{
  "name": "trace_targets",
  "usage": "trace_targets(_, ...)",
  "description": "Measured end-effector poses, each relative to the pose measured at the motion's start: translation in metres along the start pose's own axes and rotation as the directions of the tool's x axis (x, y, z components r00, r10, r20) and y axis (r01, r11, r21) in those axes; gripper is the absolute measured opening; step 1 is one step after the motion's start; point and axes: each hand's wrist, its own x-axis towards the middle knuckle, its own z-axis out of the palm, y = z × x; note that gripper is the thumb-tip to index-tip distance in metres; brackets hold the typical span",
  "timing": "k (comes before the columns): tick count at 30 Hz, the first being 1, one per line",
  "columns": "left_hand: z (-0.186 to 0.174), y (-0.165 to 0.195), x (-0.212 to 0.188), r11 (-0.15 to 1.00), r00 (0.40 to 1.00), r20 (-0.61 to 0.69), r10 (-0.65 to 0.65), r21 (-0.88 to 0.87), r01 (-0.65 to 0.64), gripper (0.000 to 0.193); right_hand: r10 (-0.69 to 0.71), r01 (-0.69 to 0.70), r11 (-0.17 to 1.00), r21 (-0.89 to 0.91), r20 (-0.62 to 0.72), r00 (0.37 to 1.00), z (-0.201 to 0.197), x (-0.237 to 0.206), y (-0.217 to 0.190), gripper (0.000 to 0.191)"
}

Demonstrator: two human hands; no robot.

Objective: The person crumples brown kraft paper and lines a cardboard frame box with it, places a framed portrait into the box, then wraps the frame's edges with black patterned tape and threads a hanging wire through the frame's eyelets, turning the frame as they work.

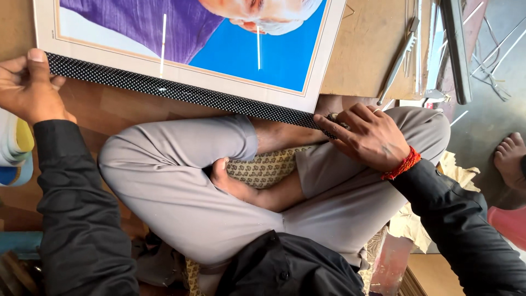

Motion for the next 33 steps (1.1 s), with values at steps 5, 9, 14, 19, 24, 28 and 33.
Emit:
trace_targets(5, 0.001, -0.005, 0.001, 1.000, 1.000, 0.011, -0.026, -0.017, 0.026, 0.022, 0.000, 0.000, 1.000, 0.003, 0.034, 0.999, 0.004, 0.000, 0.002, 0.078)
trace_targets(9, 0.000, -0.010, 0.002, 0.999, 1.000, 0.002, -0.030, 0.018, 0.030, 0.020, 0.016, -0.015, 1.000, -0.008, 0.059, 0.998, 0.006, 0.000, 0.002, 0.077)
trace_targets(14, -0.005, -0.021, 0.004, 0.999, 1.000, -0.006, -0.018, 0.039, 0.018, 0.021, 0.016, -0.014, 0.999, -0.034, 0.068, 0.998, 0.006, 0.002, 0.002, 0.075)
trace_targets(19, -0.012, -0.038, 0.017, 0.982, 0.991, 0.061, 0.120, -0.152, -0.109, 0.030, 0.031, -0.028, 0.999, -0.043, 0.087, 0.996, 0.004, 0.005, 0.000, 0.073)
trace_targets(24, -0.018, -0.034, 0.023, 0.986, 0.984, 0.057, 0.167, 0.021, -0.168, 0.033, 0.039, -0.038, 0.999, -0.007, 0.091, 0.995, 0.001, 0.011, -0.004, 0.069)
trace_targets(28, -0.014, -0.010, -0.005, 0.653, 0.826, 0.153, 0.542, 0.543, -0.529, 0.073, 0.045, -0.043, 0.999, -0.027, 0.110, 0.993, -0.001, 0.016, -0.006, 0.069)
trace_targets(33, 0.029, 0.028, -0.061, 0.494, 0.804, 0.446, 0.393, 0.635, -0.593, 0.093, 0.045, -0.040, 0.998, -0.039, 0.131, 0.990, -0.001, 0.018, -0.007, 0.068)
